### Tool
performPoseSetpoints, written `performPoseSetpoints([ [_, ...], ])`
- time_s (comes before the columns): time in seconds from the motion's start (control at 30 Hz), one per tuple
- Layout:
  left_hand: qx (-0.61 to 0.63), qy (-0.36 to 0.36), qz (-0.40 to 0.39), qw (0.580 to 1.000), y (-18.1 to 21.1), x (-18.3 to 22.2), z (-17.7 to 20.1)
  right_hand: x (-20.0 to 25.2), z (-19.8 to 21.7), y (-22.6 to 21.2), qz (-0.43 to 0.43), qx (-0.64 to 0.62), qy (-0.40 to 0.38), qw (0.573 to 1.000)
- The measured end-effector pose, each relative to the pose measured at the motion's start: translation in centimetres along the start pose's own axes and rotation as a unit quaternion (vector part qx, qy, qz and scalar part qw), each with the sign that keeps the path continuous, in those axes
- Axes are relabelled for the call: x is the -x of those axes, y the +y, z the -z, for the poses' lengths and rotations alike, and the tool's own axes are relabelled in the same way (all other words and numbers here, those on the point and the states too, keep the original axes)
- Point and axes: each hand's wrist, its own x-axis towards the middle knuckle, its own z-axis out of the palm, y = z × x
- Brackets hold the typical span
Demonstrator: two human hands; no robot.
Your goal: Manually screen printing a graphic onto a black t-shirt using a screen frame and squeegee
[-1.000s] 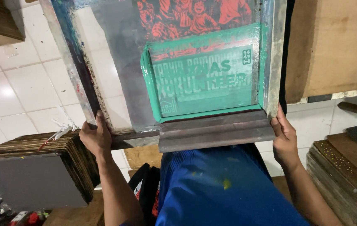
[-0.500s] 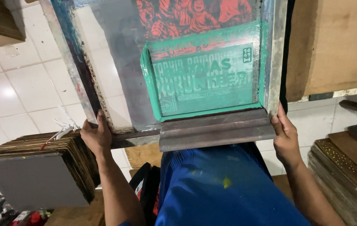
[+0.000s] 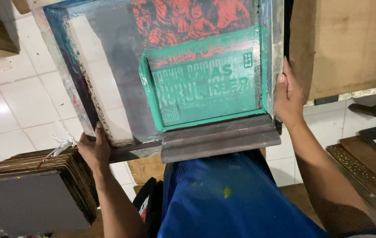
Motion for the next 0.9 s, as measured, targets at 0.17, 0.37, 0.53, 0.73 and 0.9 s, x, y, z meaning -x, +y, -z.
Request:
performPoseSetpoints([
  [0.17, -0.022, 0.002, -0.004, 1.0, 0.5, 0.3, 0.4, -0.2, 0.1, -0.9, -0.039, -0.029, -0.005, 0.999],
  [0.37, -0.025, 0.006, -0.003, 1.0, 0.7, 0.5, 0.2, -0.1, 0.0, -0.9, -0.067, -0.047, 0.0, 0.997],
  [0.53, -0.04, 0.009, -0.004, 0.999, 0.3, -0.1, 0.3, 0.1, -0.5, -0.2, -0.073, -0.065, -0.003, 0.995],
  [0.73, -0.042, 0.004, -0.002, 0.999, -1.2, -0.2, 0.4, -0.2, -0.1, -1.0, -0.065, -0.042, 0.0, 0.997],
  [0.9, -0.028, -0.003, 0.0, 1.0, 1.3, 0.7, 0.9, -0.4, -0.2, -1.2, -0.054, -0.076, 0.001, 0.996],
])
